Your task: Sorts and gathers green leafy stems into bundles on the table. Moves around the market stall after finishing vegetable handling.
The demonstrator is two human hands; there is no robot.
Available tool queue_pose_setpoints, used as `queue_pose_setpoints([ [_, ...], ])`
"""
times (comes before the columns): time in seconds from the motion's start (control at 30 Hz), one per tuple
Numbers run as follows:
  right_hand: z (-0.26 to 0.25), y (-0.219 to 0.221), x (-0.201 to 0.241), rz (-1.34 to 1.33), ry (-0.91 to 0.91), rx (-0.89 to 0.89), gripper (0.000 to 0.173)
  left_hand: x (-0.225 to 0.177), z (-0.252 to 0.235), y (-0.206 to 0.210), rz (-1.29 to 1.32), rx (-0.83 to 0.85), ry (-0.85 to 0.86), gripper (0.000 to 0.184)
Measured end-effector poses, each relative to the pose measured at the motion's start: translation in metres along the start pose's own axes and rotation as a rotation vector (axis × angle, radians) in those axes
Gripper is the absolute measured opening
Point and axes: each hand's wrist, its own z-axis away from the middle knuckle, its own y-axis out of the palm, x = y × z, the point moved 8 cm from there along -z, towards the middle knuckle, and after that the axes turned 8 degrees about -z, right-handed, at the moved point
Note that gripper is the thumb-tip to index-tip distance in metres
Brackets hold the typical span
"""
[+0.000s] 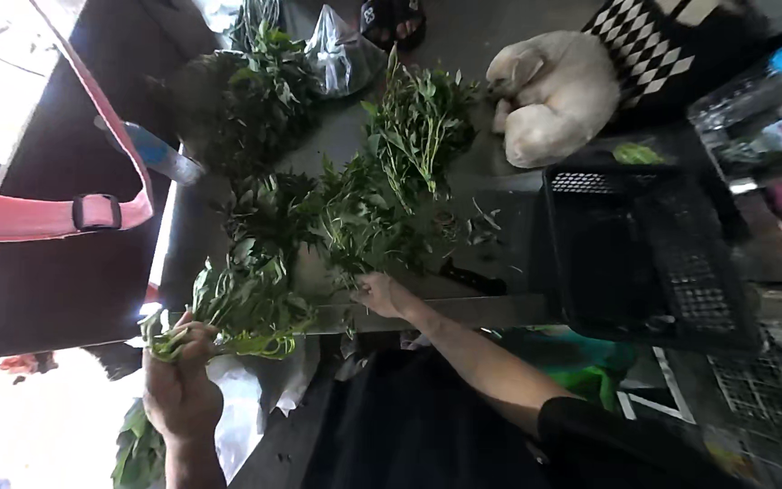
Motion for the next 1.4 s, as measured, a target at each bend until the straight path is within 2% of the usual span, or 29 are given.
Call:
queue_pose_setpoints([
  [0.07,0.014,-0.013,-0.006,0.129,-0.060,-0.003,0.053,-0.002,-0.001,0.003,-0.020,0.087,-0.003,0.035],
  [0.1,0.024,-0.029,-0.018,0.175,-0.083,-0.085,0.046,-0.002,0.000,0.006,-0.029,0.144,-0.014,0.038],
  [0.17,0.049,-0.072,-0.057,0.254,-0.071,-0.385,0.036,-0.002,0.003,0.012,-0.036,0.229,-0.051,0.038],
  [0.23,0.074,-0.110,-0.099,0.330,0.080,-0.585,0.043,-0.004,0.005,0.022,0.018,0.297,-0.117,0.033],
  [0.3,0.086,-0.130,-0.129,0.342,0.272,-0.604,0.057,-0.010,0.004,0.044,0.058,0.402,-0.192,0.031],
  [0.4,0.081,-0.133,-0.145,0.403,0.313,-0.576,0.055,-0.019,0.006,0.102,0.140,0.695,-0.353,0.030],
  [0.5,0.073,-0.128,-0.140,0.413,0.275,-0.567,0.048,-0.015,0.012,0.169,0.349,0.912,-0.523,0.027],
  [0.63,0.100,-0.127,-0.128,0.291,0.412,-0.504,0.056,-0.010,0.017,0.232,0.476,0.912,-0.651,0.026],
  [0.8,0.157,-0.126,-0.127,0.128,0.490,-0.598,0.062,-0.016,0.030,0.268,0.587,0.915,-0.829,0.025],
  [0.87,0.174,-0.125,-0.136,0.064,0.512,-0.668,0.060,-0.023,0.034,0.276,0.655,0.949,-0.904,0.026],
  [0.97,0.189,-0.121,-0.144,0.004,0.560,-0.682,0.056,-0.027,0.039,0.288,0.701,0.995,-0.969,0.029],
  [1.1,0.189,-0.116,-0.105,-0.020,0.375,-0.717,0.051,-0.034,0.044,0.300,0.689,1.065,-1.017,0.032],
  [1.2,0.168,-0.110,-0.061,0.059,0.201,-0.715,0.043,-0.045,0.049,0.309,0.650,1.117,-1.039,0.033],
  [1.27,0.146,-0.107,-0.041,0.098,0.109,-0.702,0.043,-0.056,0.052,0.315,0.624,1.152,-1.048,0.034],
  [1.33,0.128,-0.106,-0.032,0.098,0.057,-0.668,0.047,-0.066,0.052,0.317,0.614,1.176,-1.028,0.031],
  [1.4,0.116,-0.109,-0.042,0.085,0.089,-0.630,0.049,-0.075,0.047,0.316,0.644,1.199,-0.963,0.030],
])
